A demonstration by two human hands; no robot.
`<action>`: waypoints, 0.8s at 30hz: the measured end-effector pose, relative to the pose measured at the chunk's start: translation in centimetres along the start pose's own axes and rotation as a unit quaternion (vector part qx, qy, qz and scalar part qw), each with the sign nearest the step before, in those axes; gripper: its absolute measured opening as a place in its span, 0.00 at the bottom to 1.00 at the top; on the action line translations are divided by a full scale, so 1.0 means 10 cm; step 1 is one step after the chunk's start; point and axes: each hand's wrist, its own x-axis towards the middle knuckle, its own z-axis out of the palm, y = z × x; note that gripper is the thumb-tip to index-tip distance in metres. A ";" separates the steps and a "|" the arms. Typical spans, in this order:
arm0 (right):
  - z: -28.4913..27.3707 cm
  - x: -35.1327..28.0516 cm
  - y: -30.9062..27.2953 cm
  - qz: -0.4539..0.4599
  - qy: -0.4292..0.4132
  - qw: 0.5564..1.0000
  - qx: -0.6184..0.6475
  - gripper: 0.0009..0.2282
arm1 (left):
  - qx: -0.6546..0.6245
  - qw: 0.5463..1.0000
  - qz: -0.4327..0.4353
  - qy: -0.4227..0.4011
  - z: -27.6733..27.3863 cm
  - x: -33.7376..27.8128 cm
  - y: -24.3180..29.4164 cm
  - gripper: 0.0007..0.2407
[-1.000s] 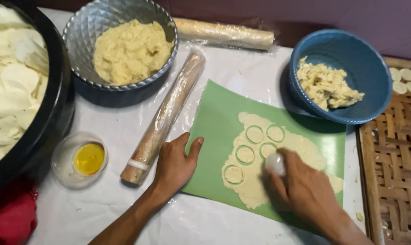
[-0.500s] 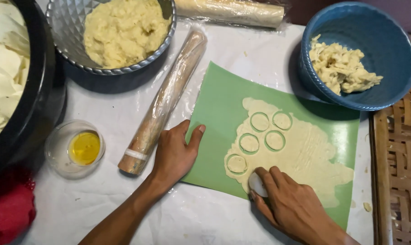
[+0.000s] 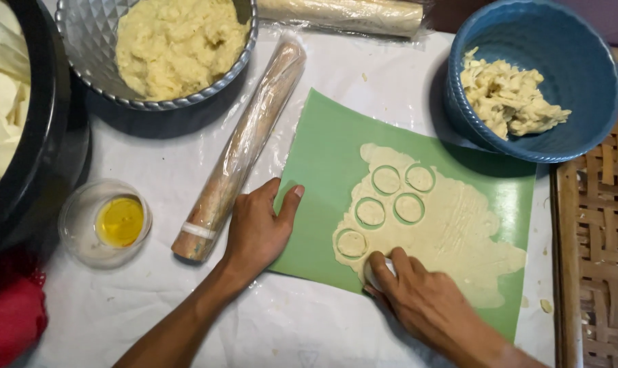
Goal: Rolling out dough and using a circular cutter to create small uniform dough shapes on a mat.
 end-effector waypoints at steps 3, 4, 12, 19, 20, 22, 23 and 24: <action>0.05 0.02 -0.01 0.034 -0.131 0.991 0.019 0.19 | 0.016 1.000 0.007 -0.007 0.00 0.01 0.00 0.14; 0.12 0.00 -0.07 0.054 -0.040 0.998 -0.014 0.21 | 0.013 1.000 0.012 0.000 0.01 0.01 -0.01 0.14; -0.14 -0.02 0.11 0.033 -0.077 0.994 0.067 0.24 | 0.013 1.000 0.011 0.008 0.00 0.01 0.00 0.14; -0.31 0.09 0.37 0.113 -0.049 0.990 0.073 0.24 | 0.015 1.000 0.005 0.001 0.00 0.02 0.01 0.14; -0.33 0.11 0.36 0.090 -0.032 0.992 0.083 0.22 | 0.015 1.000 0.005 0.000 0.01 0.01 -0.01 0.14; -0.32 0.13 0.35 0.083 -0.041 0.993 0.072 0.21 | 0.017 1.000 0.004 0.000 0.00 0.01 0.01 0.14; -0.32 0.15 0.35 0.075 -0.051 0.994 0.060 0.21 | 0.019 1.000 0.002 0.001 0.00 0.01 0.01 0.14; -0.32 0.16 0.35 0.074 -0.052 0.994 0.061 0.21 | 0.019 1.000 0.000 0.000 0.00 0.01 0.01 0.14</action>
